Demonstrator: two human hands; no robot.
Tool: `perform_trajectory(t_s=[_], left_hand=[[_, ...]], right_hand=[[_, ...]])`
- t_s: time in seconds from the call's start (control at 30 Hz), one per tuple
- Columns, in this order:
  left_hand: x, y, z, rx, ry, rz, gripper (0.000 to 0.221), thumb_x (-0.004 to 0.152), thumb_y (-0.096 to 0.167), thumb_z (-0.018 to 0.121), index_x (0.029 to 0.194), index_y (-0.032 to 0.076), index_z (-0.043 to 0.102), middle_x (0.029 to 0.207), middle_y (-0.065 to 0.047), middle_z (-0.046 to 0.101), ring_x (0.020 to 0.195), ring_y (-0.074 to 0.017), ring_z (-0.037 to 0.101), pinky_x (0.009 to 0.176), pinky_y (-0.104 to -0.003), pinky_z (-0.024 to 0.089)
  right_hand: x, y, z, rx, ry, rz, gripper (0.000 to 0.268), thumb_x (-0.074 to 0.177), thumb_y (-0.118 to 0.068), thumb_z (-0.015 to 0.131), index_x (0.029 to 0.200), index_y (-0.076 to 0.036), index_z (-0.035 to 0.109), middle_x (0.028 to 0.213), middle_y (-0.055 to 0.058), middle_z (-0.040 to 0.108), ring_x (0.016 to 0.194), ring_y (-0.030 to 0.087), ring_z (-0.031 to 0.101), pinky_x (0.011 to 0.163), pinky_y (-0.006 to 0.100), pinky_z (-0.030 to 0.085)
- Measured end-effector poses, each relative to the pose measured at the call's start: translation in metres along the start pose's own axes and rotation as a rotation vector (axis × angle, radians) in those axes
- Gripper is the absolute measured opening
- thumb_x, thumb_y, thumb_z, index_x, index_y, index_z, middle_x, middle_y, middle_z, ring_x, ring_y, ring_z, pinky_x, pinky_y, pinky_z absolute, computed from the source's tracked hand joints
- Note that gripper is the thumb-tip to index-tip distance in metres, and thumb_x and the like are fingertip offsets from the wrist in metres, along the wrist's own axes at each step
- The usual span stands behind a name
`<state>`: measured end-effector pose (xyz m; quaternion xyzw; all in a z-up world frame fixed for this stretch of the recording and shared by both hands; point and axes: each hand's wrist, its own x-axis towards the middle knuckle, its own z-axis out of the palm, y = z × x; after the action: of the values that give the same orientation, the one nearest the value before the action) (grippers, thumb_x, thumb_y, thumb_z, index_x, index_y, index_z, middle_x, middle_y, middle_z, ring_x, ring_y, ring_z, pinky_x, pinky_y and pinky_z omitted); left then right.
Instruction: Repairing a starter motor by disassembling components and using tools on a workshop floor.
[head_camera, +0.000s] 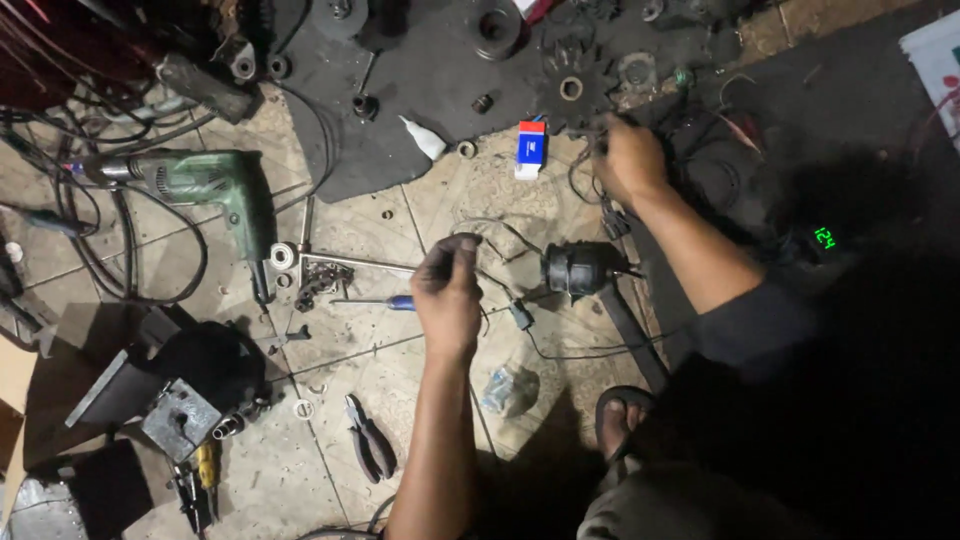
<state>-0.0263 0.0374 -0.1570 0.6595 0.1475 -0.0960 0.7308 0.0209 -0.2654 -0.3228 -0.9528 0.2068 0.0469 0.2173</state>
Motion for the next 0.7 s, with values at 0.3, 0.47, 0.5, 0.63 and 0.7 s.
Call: perform_trajectory(t_s=[0.3, 0.47, 0.5, 0.63, 0.7], left_hand=[[0.001, -0.036, 0.016, 0.002, -0.058, 0.053, 0.010, 0.097, 0.010, 0.072, 0.095, 0.002, 0.077, 0.084, -0.011, 0.072, 0.082, -0.0128, 0.057, 0.076, -0.031, 0.051], [-0.006, -0.019, 0.008, 0.026, -0.073, 0.087, 0.011, 0.095, 0.009, 0.073, 0.095, -0.001, 0.077, 0.085, -0.013, 0.074, 0.086, -0.0141, 0.059, 0.084, -0.034, 0.053], [-0.005, -0.017, 0.006, 0.031, -0.069, 0.092, 0.010, 0.094, 0.009, 0.074, 0.095, -0.001, 0.077, 0.085, -0.013, 0.075, 0.086, -0.0135, 0.060, 0.085, -0.034, 0.053], [0.004, -0.021, 0.002, 0.022, -0.065, 0.096, 0.010, 0.095, 0.008, 0.073, 0.096, -0.001, 0.077, 0.086, -0.013, 0.074, 0.088, -0.0145, 0.061, 0.087, -0.035, 0.053], [0.001, -0.007, 0.006, 0.032, -0.101, 0.093, 0.010, 0.093, 0.009, 0.076, 0.093, -0.001, 0.077, 0.084, -0.010, 0.072, 0.085, -0.0134, 0.060, 0.083, -0.034, 0.053]], right_hand=[[-0.010, -0.038, -0.030, -0.052, -0.236, 0.075, 0.072, 0.094, -0.047, 0.063, 0.148, -0.002, 0.049, 0.116, 0.030, 0.072, 0.113, 0.044, 0.069, 0.092, 0.061, 0.056], [-0.007, -0.011, 0.007, 0.089, 0.063, 0.007, 0.060, 0.086, -0.034, 0.075, 0.134, -0.001, 0.062, 0.104, 0.027, 0.075, 0.102, 0.044, 0.072, 0.086, 0.058, 0.058], [-0.009, -0.005, 0.011, 0.191, 0.197, -0.077, 0.052, 0.083, -0.027, 0.078, 0.124, 0.003, 0.067, 0.100, 0.027, 0.074, 0.097, 0.046, 0.072, 0.083, 0.059, 0.058], [-0.043, -0.028, -0.033, 0.694, 0.304, -0.113, 0.027, 0.087, -0.002, 0.074, 0.114, -0.002, 0.072, 0.097, 0.022, 0.073, 0.100, 0.040, 0.071, 0.081, 0.048, 0.059], [-0.080, -0.045, -0.075, 1.321, 0.177, 0.163, 0.018, 0.098, -0.035, 0.058, 0.102, -0.019, 0.063, 0.091, -0.005, 0.058, 0.085, 0.010, 0.060, 0.082, 0.026, 0.054]])
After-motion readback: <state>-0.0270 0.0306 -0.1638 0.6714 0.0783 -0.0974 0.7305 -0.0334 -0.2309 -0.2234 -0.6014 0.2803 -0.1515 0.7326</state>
